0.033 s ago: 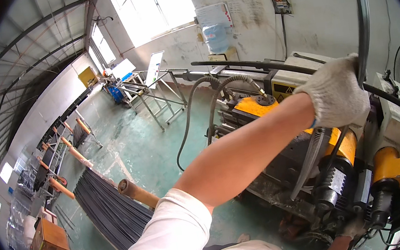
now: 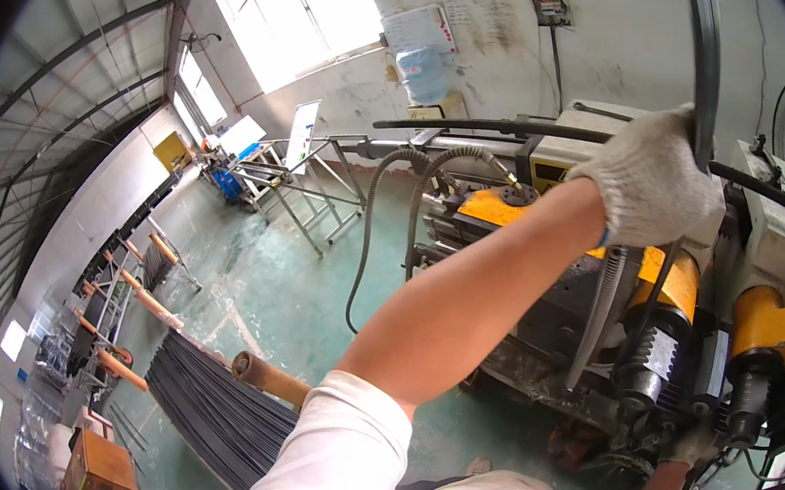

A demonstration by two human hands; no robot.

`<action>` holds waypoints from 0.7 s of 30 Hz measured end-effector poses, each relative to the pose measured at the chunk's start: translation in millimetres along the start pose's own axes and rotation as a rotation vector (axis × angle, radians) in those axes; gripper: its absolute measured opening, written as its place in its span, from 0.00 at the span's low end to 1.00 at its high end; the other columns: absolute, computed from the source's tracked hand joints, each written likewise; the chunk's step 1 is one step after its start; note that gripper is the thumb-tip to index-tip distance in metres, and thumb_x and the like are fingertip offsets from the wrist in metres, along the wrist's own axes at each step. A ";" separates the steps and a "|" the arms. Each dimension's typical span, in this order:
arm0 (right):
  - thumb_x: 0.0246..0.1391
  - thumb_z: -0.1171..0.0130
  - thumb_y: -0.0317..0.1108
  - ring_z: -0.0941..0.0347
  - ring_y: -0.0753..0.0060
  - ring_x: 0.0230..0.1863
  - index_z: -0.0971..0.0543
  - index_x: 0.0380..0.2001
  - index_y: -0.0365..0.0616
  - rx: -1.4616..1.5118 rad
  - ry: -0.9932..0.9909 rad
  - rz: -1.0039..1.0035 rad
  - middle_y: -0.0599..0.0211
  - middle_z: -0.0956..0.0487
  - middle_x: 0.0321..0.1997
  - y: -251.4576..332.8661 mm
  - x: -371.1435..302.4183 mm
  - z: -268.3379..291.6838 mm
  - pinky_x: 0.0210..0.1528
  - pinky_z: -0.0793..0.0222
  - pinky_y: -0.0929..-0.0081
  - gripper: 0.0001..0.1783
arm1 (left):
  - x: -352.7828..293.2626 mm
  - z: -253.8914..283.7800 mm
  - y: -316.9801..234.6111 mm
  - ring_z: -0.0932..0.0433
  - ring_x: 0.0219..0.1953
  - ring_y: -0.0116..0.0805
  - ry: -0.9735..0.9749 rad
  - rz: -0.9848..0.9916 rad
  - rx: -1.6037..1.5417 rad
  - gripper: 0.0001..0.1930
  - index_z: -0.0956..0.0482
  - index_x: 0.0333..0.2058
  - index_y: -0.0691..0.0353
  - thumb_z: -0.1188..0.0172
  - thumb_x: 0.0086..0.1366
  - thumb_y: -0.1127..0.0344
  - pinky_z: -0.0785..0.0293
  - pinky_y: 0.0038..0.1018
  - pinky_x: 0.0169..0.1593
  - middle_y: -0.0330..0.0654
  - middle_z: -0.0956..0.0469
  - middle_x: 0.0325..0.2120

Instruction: The person repeatedly picks up bundles of straight metal rods, feeds them into a yellow and white bending machine, and removes the bent rods. The bent rods are then placed onto a nearby rack. The process is repeated continuously throughout the clip.

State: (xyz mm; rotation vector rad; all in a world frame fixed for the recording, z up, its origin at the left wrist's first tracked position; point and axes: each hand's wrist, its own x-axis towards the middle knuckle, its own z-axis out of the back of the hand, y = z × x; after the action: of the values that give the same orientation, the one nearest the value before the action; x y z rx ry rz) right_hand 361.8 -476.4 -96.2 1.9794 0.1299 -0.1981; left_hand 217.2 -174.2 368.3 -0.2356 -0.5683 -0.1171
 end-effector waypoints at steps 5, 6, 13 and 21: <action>0.62 0.40 0.34 0.19 0.68 0.37 0.15 0.36 0.42 0.111 0.032 0.079 0.68 0.16 0.39 15.2 -15.1 -14.5 0.42 0.20 0.69 0.09 | -17.8 50.0 -31.1 0.19 0.36 0.39 0.024 0.277 -0.395 0.14 0.17 0.40 0.67 0.33 0.62 0.62 0.20 0.35 0.47 0.47 0.15 0.31; 0.62 0.40 0.33 0.19 0.67 0.37 0.15 0.36 0.41 0.093 0.022 0.082 0.68 0.17 0.39 13.4 -12.9 -11.3 0.43 0.20 0.69 0.09 | -19.1 49.6 -31.7 0.19 0.36 0.38 0.018 0.259 -0.419 0.14 0.17 0.40 0.66 0.33 0.62 0.62 0.20 0.35 0.47 0.46 0.15 0.31; 0.72 0.39 0.42 0.17 0.63 0.48 0.17 0.58 0.33 -0.038 0.086 -0.004 0.59 0.14 0.52 11.3 -13.8 -2.3 0.55 0.18 0.64 0.23 | -23.4 43.9 -27.1 0.18 0.36 0.34 -0.022 0.280 -0.423 0.16 0.15 0.44 0.65 0.32 0.63 0.60 0.19 0.33 0.47 0.45 0.14 0.32; 0.68 0.37 0.40 0.16 0.62 0.45 0.15 0.51 0.34 0.021 0.095 0.028 0.60 0.14 0.49 23.3 -20.3 -12.9 0.51 0.18 0.65 0.19 | -19.5 45.7 -35.2 0.15 0.36 0.36 0.022 0.360 -0.326 0.16 0.13 0.43 0.66 0.30 0.62 0.59 0.18 0.33 0.45 0.46 0.13 0.31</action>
State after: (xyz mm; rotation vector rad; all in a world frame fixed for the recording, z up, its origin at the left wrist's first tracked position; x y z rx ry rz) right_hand 347.1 -474.1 -66.2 2.0110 0.1615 -0.0876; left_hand 171.1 -195.8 401.6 -0.6481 -0.4749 0.1385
